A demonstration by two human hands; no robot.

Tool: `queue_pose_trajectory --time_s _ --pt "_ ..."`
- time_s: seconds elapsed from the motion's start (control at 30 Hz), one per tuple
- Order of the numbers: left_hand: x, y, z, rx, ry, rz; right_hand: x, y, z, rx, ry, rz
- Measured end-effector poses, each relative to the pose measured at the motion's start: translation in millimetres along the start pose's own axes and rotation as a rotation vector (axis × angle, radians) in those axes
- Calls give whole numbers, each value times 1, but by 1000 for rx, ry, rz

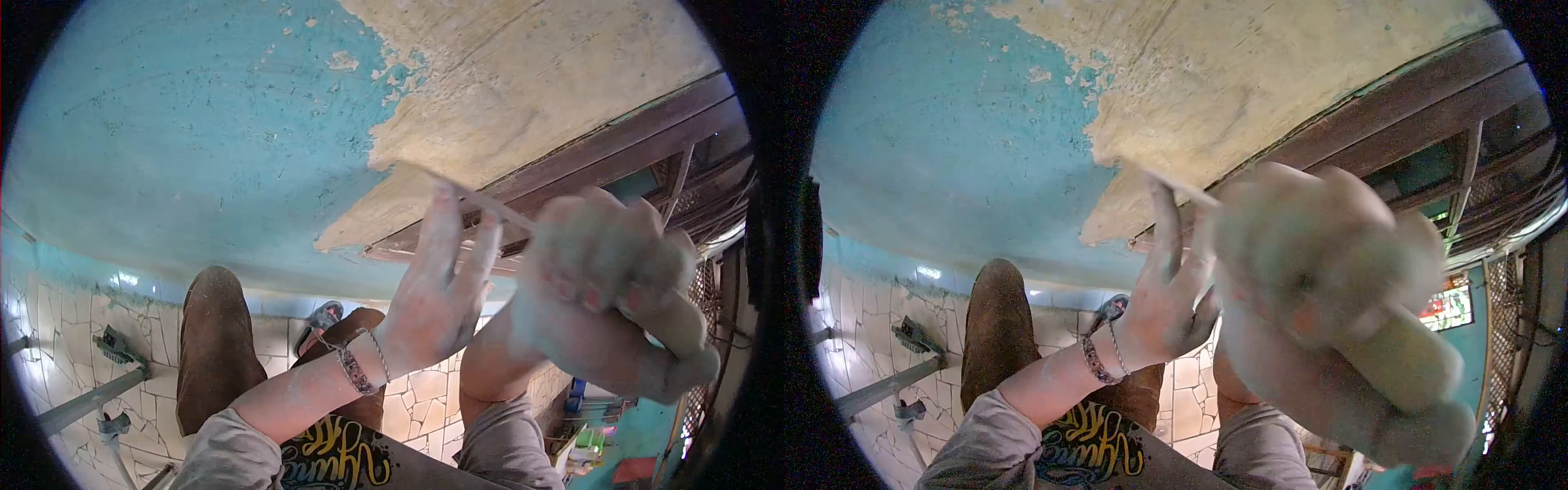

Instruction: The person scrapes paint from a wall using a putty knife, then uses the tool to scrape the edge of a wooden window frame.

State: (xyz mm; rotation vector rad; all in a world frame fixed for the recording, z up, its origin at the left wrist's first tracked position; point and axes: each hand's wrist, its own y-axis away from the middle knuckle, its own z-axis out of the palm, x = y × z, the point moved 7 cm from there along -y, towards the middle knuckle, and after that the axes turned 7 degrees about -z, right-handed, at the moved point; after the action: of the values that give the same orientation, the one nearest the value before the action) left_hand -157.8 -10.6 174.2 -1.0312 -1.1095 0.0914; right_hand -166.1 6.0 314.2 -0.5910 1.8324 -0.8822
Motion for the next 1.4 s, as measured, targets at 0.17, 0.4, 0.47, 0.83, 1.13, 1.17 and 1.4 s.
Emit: queue_pose_trajectory --time_s 0.17,0.4,0.47,0.83,1.13,1.17,1.4 --pt "-4 4 -6 -35 36 -73 -3 0 1 5 6 -24" --pt "-3 0 -9 -114 116 12 -6 -2 9 -47 70 -29" --pt "-1 2 -10 -106 153 6 -5 -1 9 -13 66 11" --pt "-1 3 -14 -120 168 7 -3 0 12 32 81 27" --pt "-2 1 -17 -155 167 -25 1 -1 10 10 90 -6" --pt "-5 3 -17 -165 170 -41 2 0 11 8 79 10" --pt "-5 5 -14 -193 202 -54 6 3 12 71 21 -15"
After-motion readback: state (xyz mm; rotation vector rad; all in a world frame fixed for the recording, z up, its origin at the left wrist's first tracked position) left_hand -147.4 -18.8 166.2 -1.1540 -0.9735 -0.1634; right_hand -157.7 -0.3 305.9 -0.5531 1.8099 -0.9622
